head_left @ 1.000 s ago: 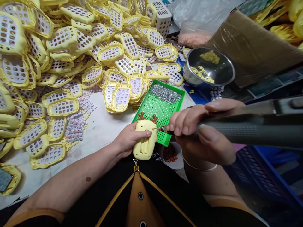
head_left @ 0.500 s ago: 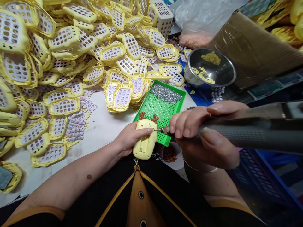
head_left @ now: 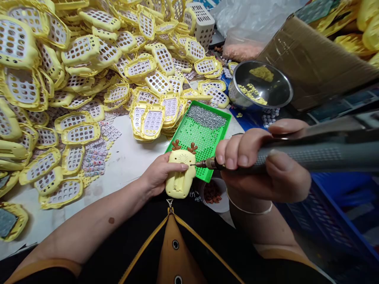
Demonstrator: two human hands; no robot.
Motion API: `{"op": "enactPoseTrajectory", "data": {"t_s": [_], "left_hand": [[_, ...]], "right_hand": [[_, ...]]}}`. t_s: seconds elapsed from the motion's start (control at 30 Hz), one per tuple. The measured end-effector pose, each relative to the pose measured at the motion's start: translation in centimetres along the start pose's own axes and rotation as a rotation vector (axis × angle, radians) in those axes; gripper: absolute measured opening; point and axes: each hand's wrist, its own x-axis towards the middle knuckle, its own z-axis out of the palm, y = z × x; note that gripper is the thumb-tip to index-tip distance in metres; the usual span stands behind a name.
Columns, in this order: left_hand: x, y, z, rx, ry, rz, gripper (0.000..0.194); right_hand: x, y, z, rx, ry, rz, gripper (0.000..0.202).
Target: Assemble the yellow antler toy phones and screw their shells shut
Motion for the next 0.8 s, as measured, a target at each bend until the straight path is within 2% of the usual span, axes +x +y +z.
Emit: {"op": "enactPoseTrajectory", "data": {"t_s": [0.17, 0.5, 0.6, 0.8], "left_hand": [[0.1, 0.0, 0.0, -0.018, -0.029, -0.005, 0.037], [-0.1, 0.2, -0.2, -0.030, -0.052, -0.013, 0.036], [-0.1, 0.3, 0.0, 0.008, -0.026, -0.017, 0.034], [0.3, 0.2, 0.4, 0.099, 0.013, 0.016, 0.029]], "right_hand": [[0.4, 0.5, -0.5, 0.063, 0.022, 0.008, 0.018], [-0.1, 1.2, 0.1, 0.147, 0.064, -0.003, 0.017], [-0.3, 1.3, 0.1, 0.135, -0.008, -0.003, 0.017], [-0.5, 1.4, -0.1, 0.103, -0.268, 0.023, 0.019]]}}
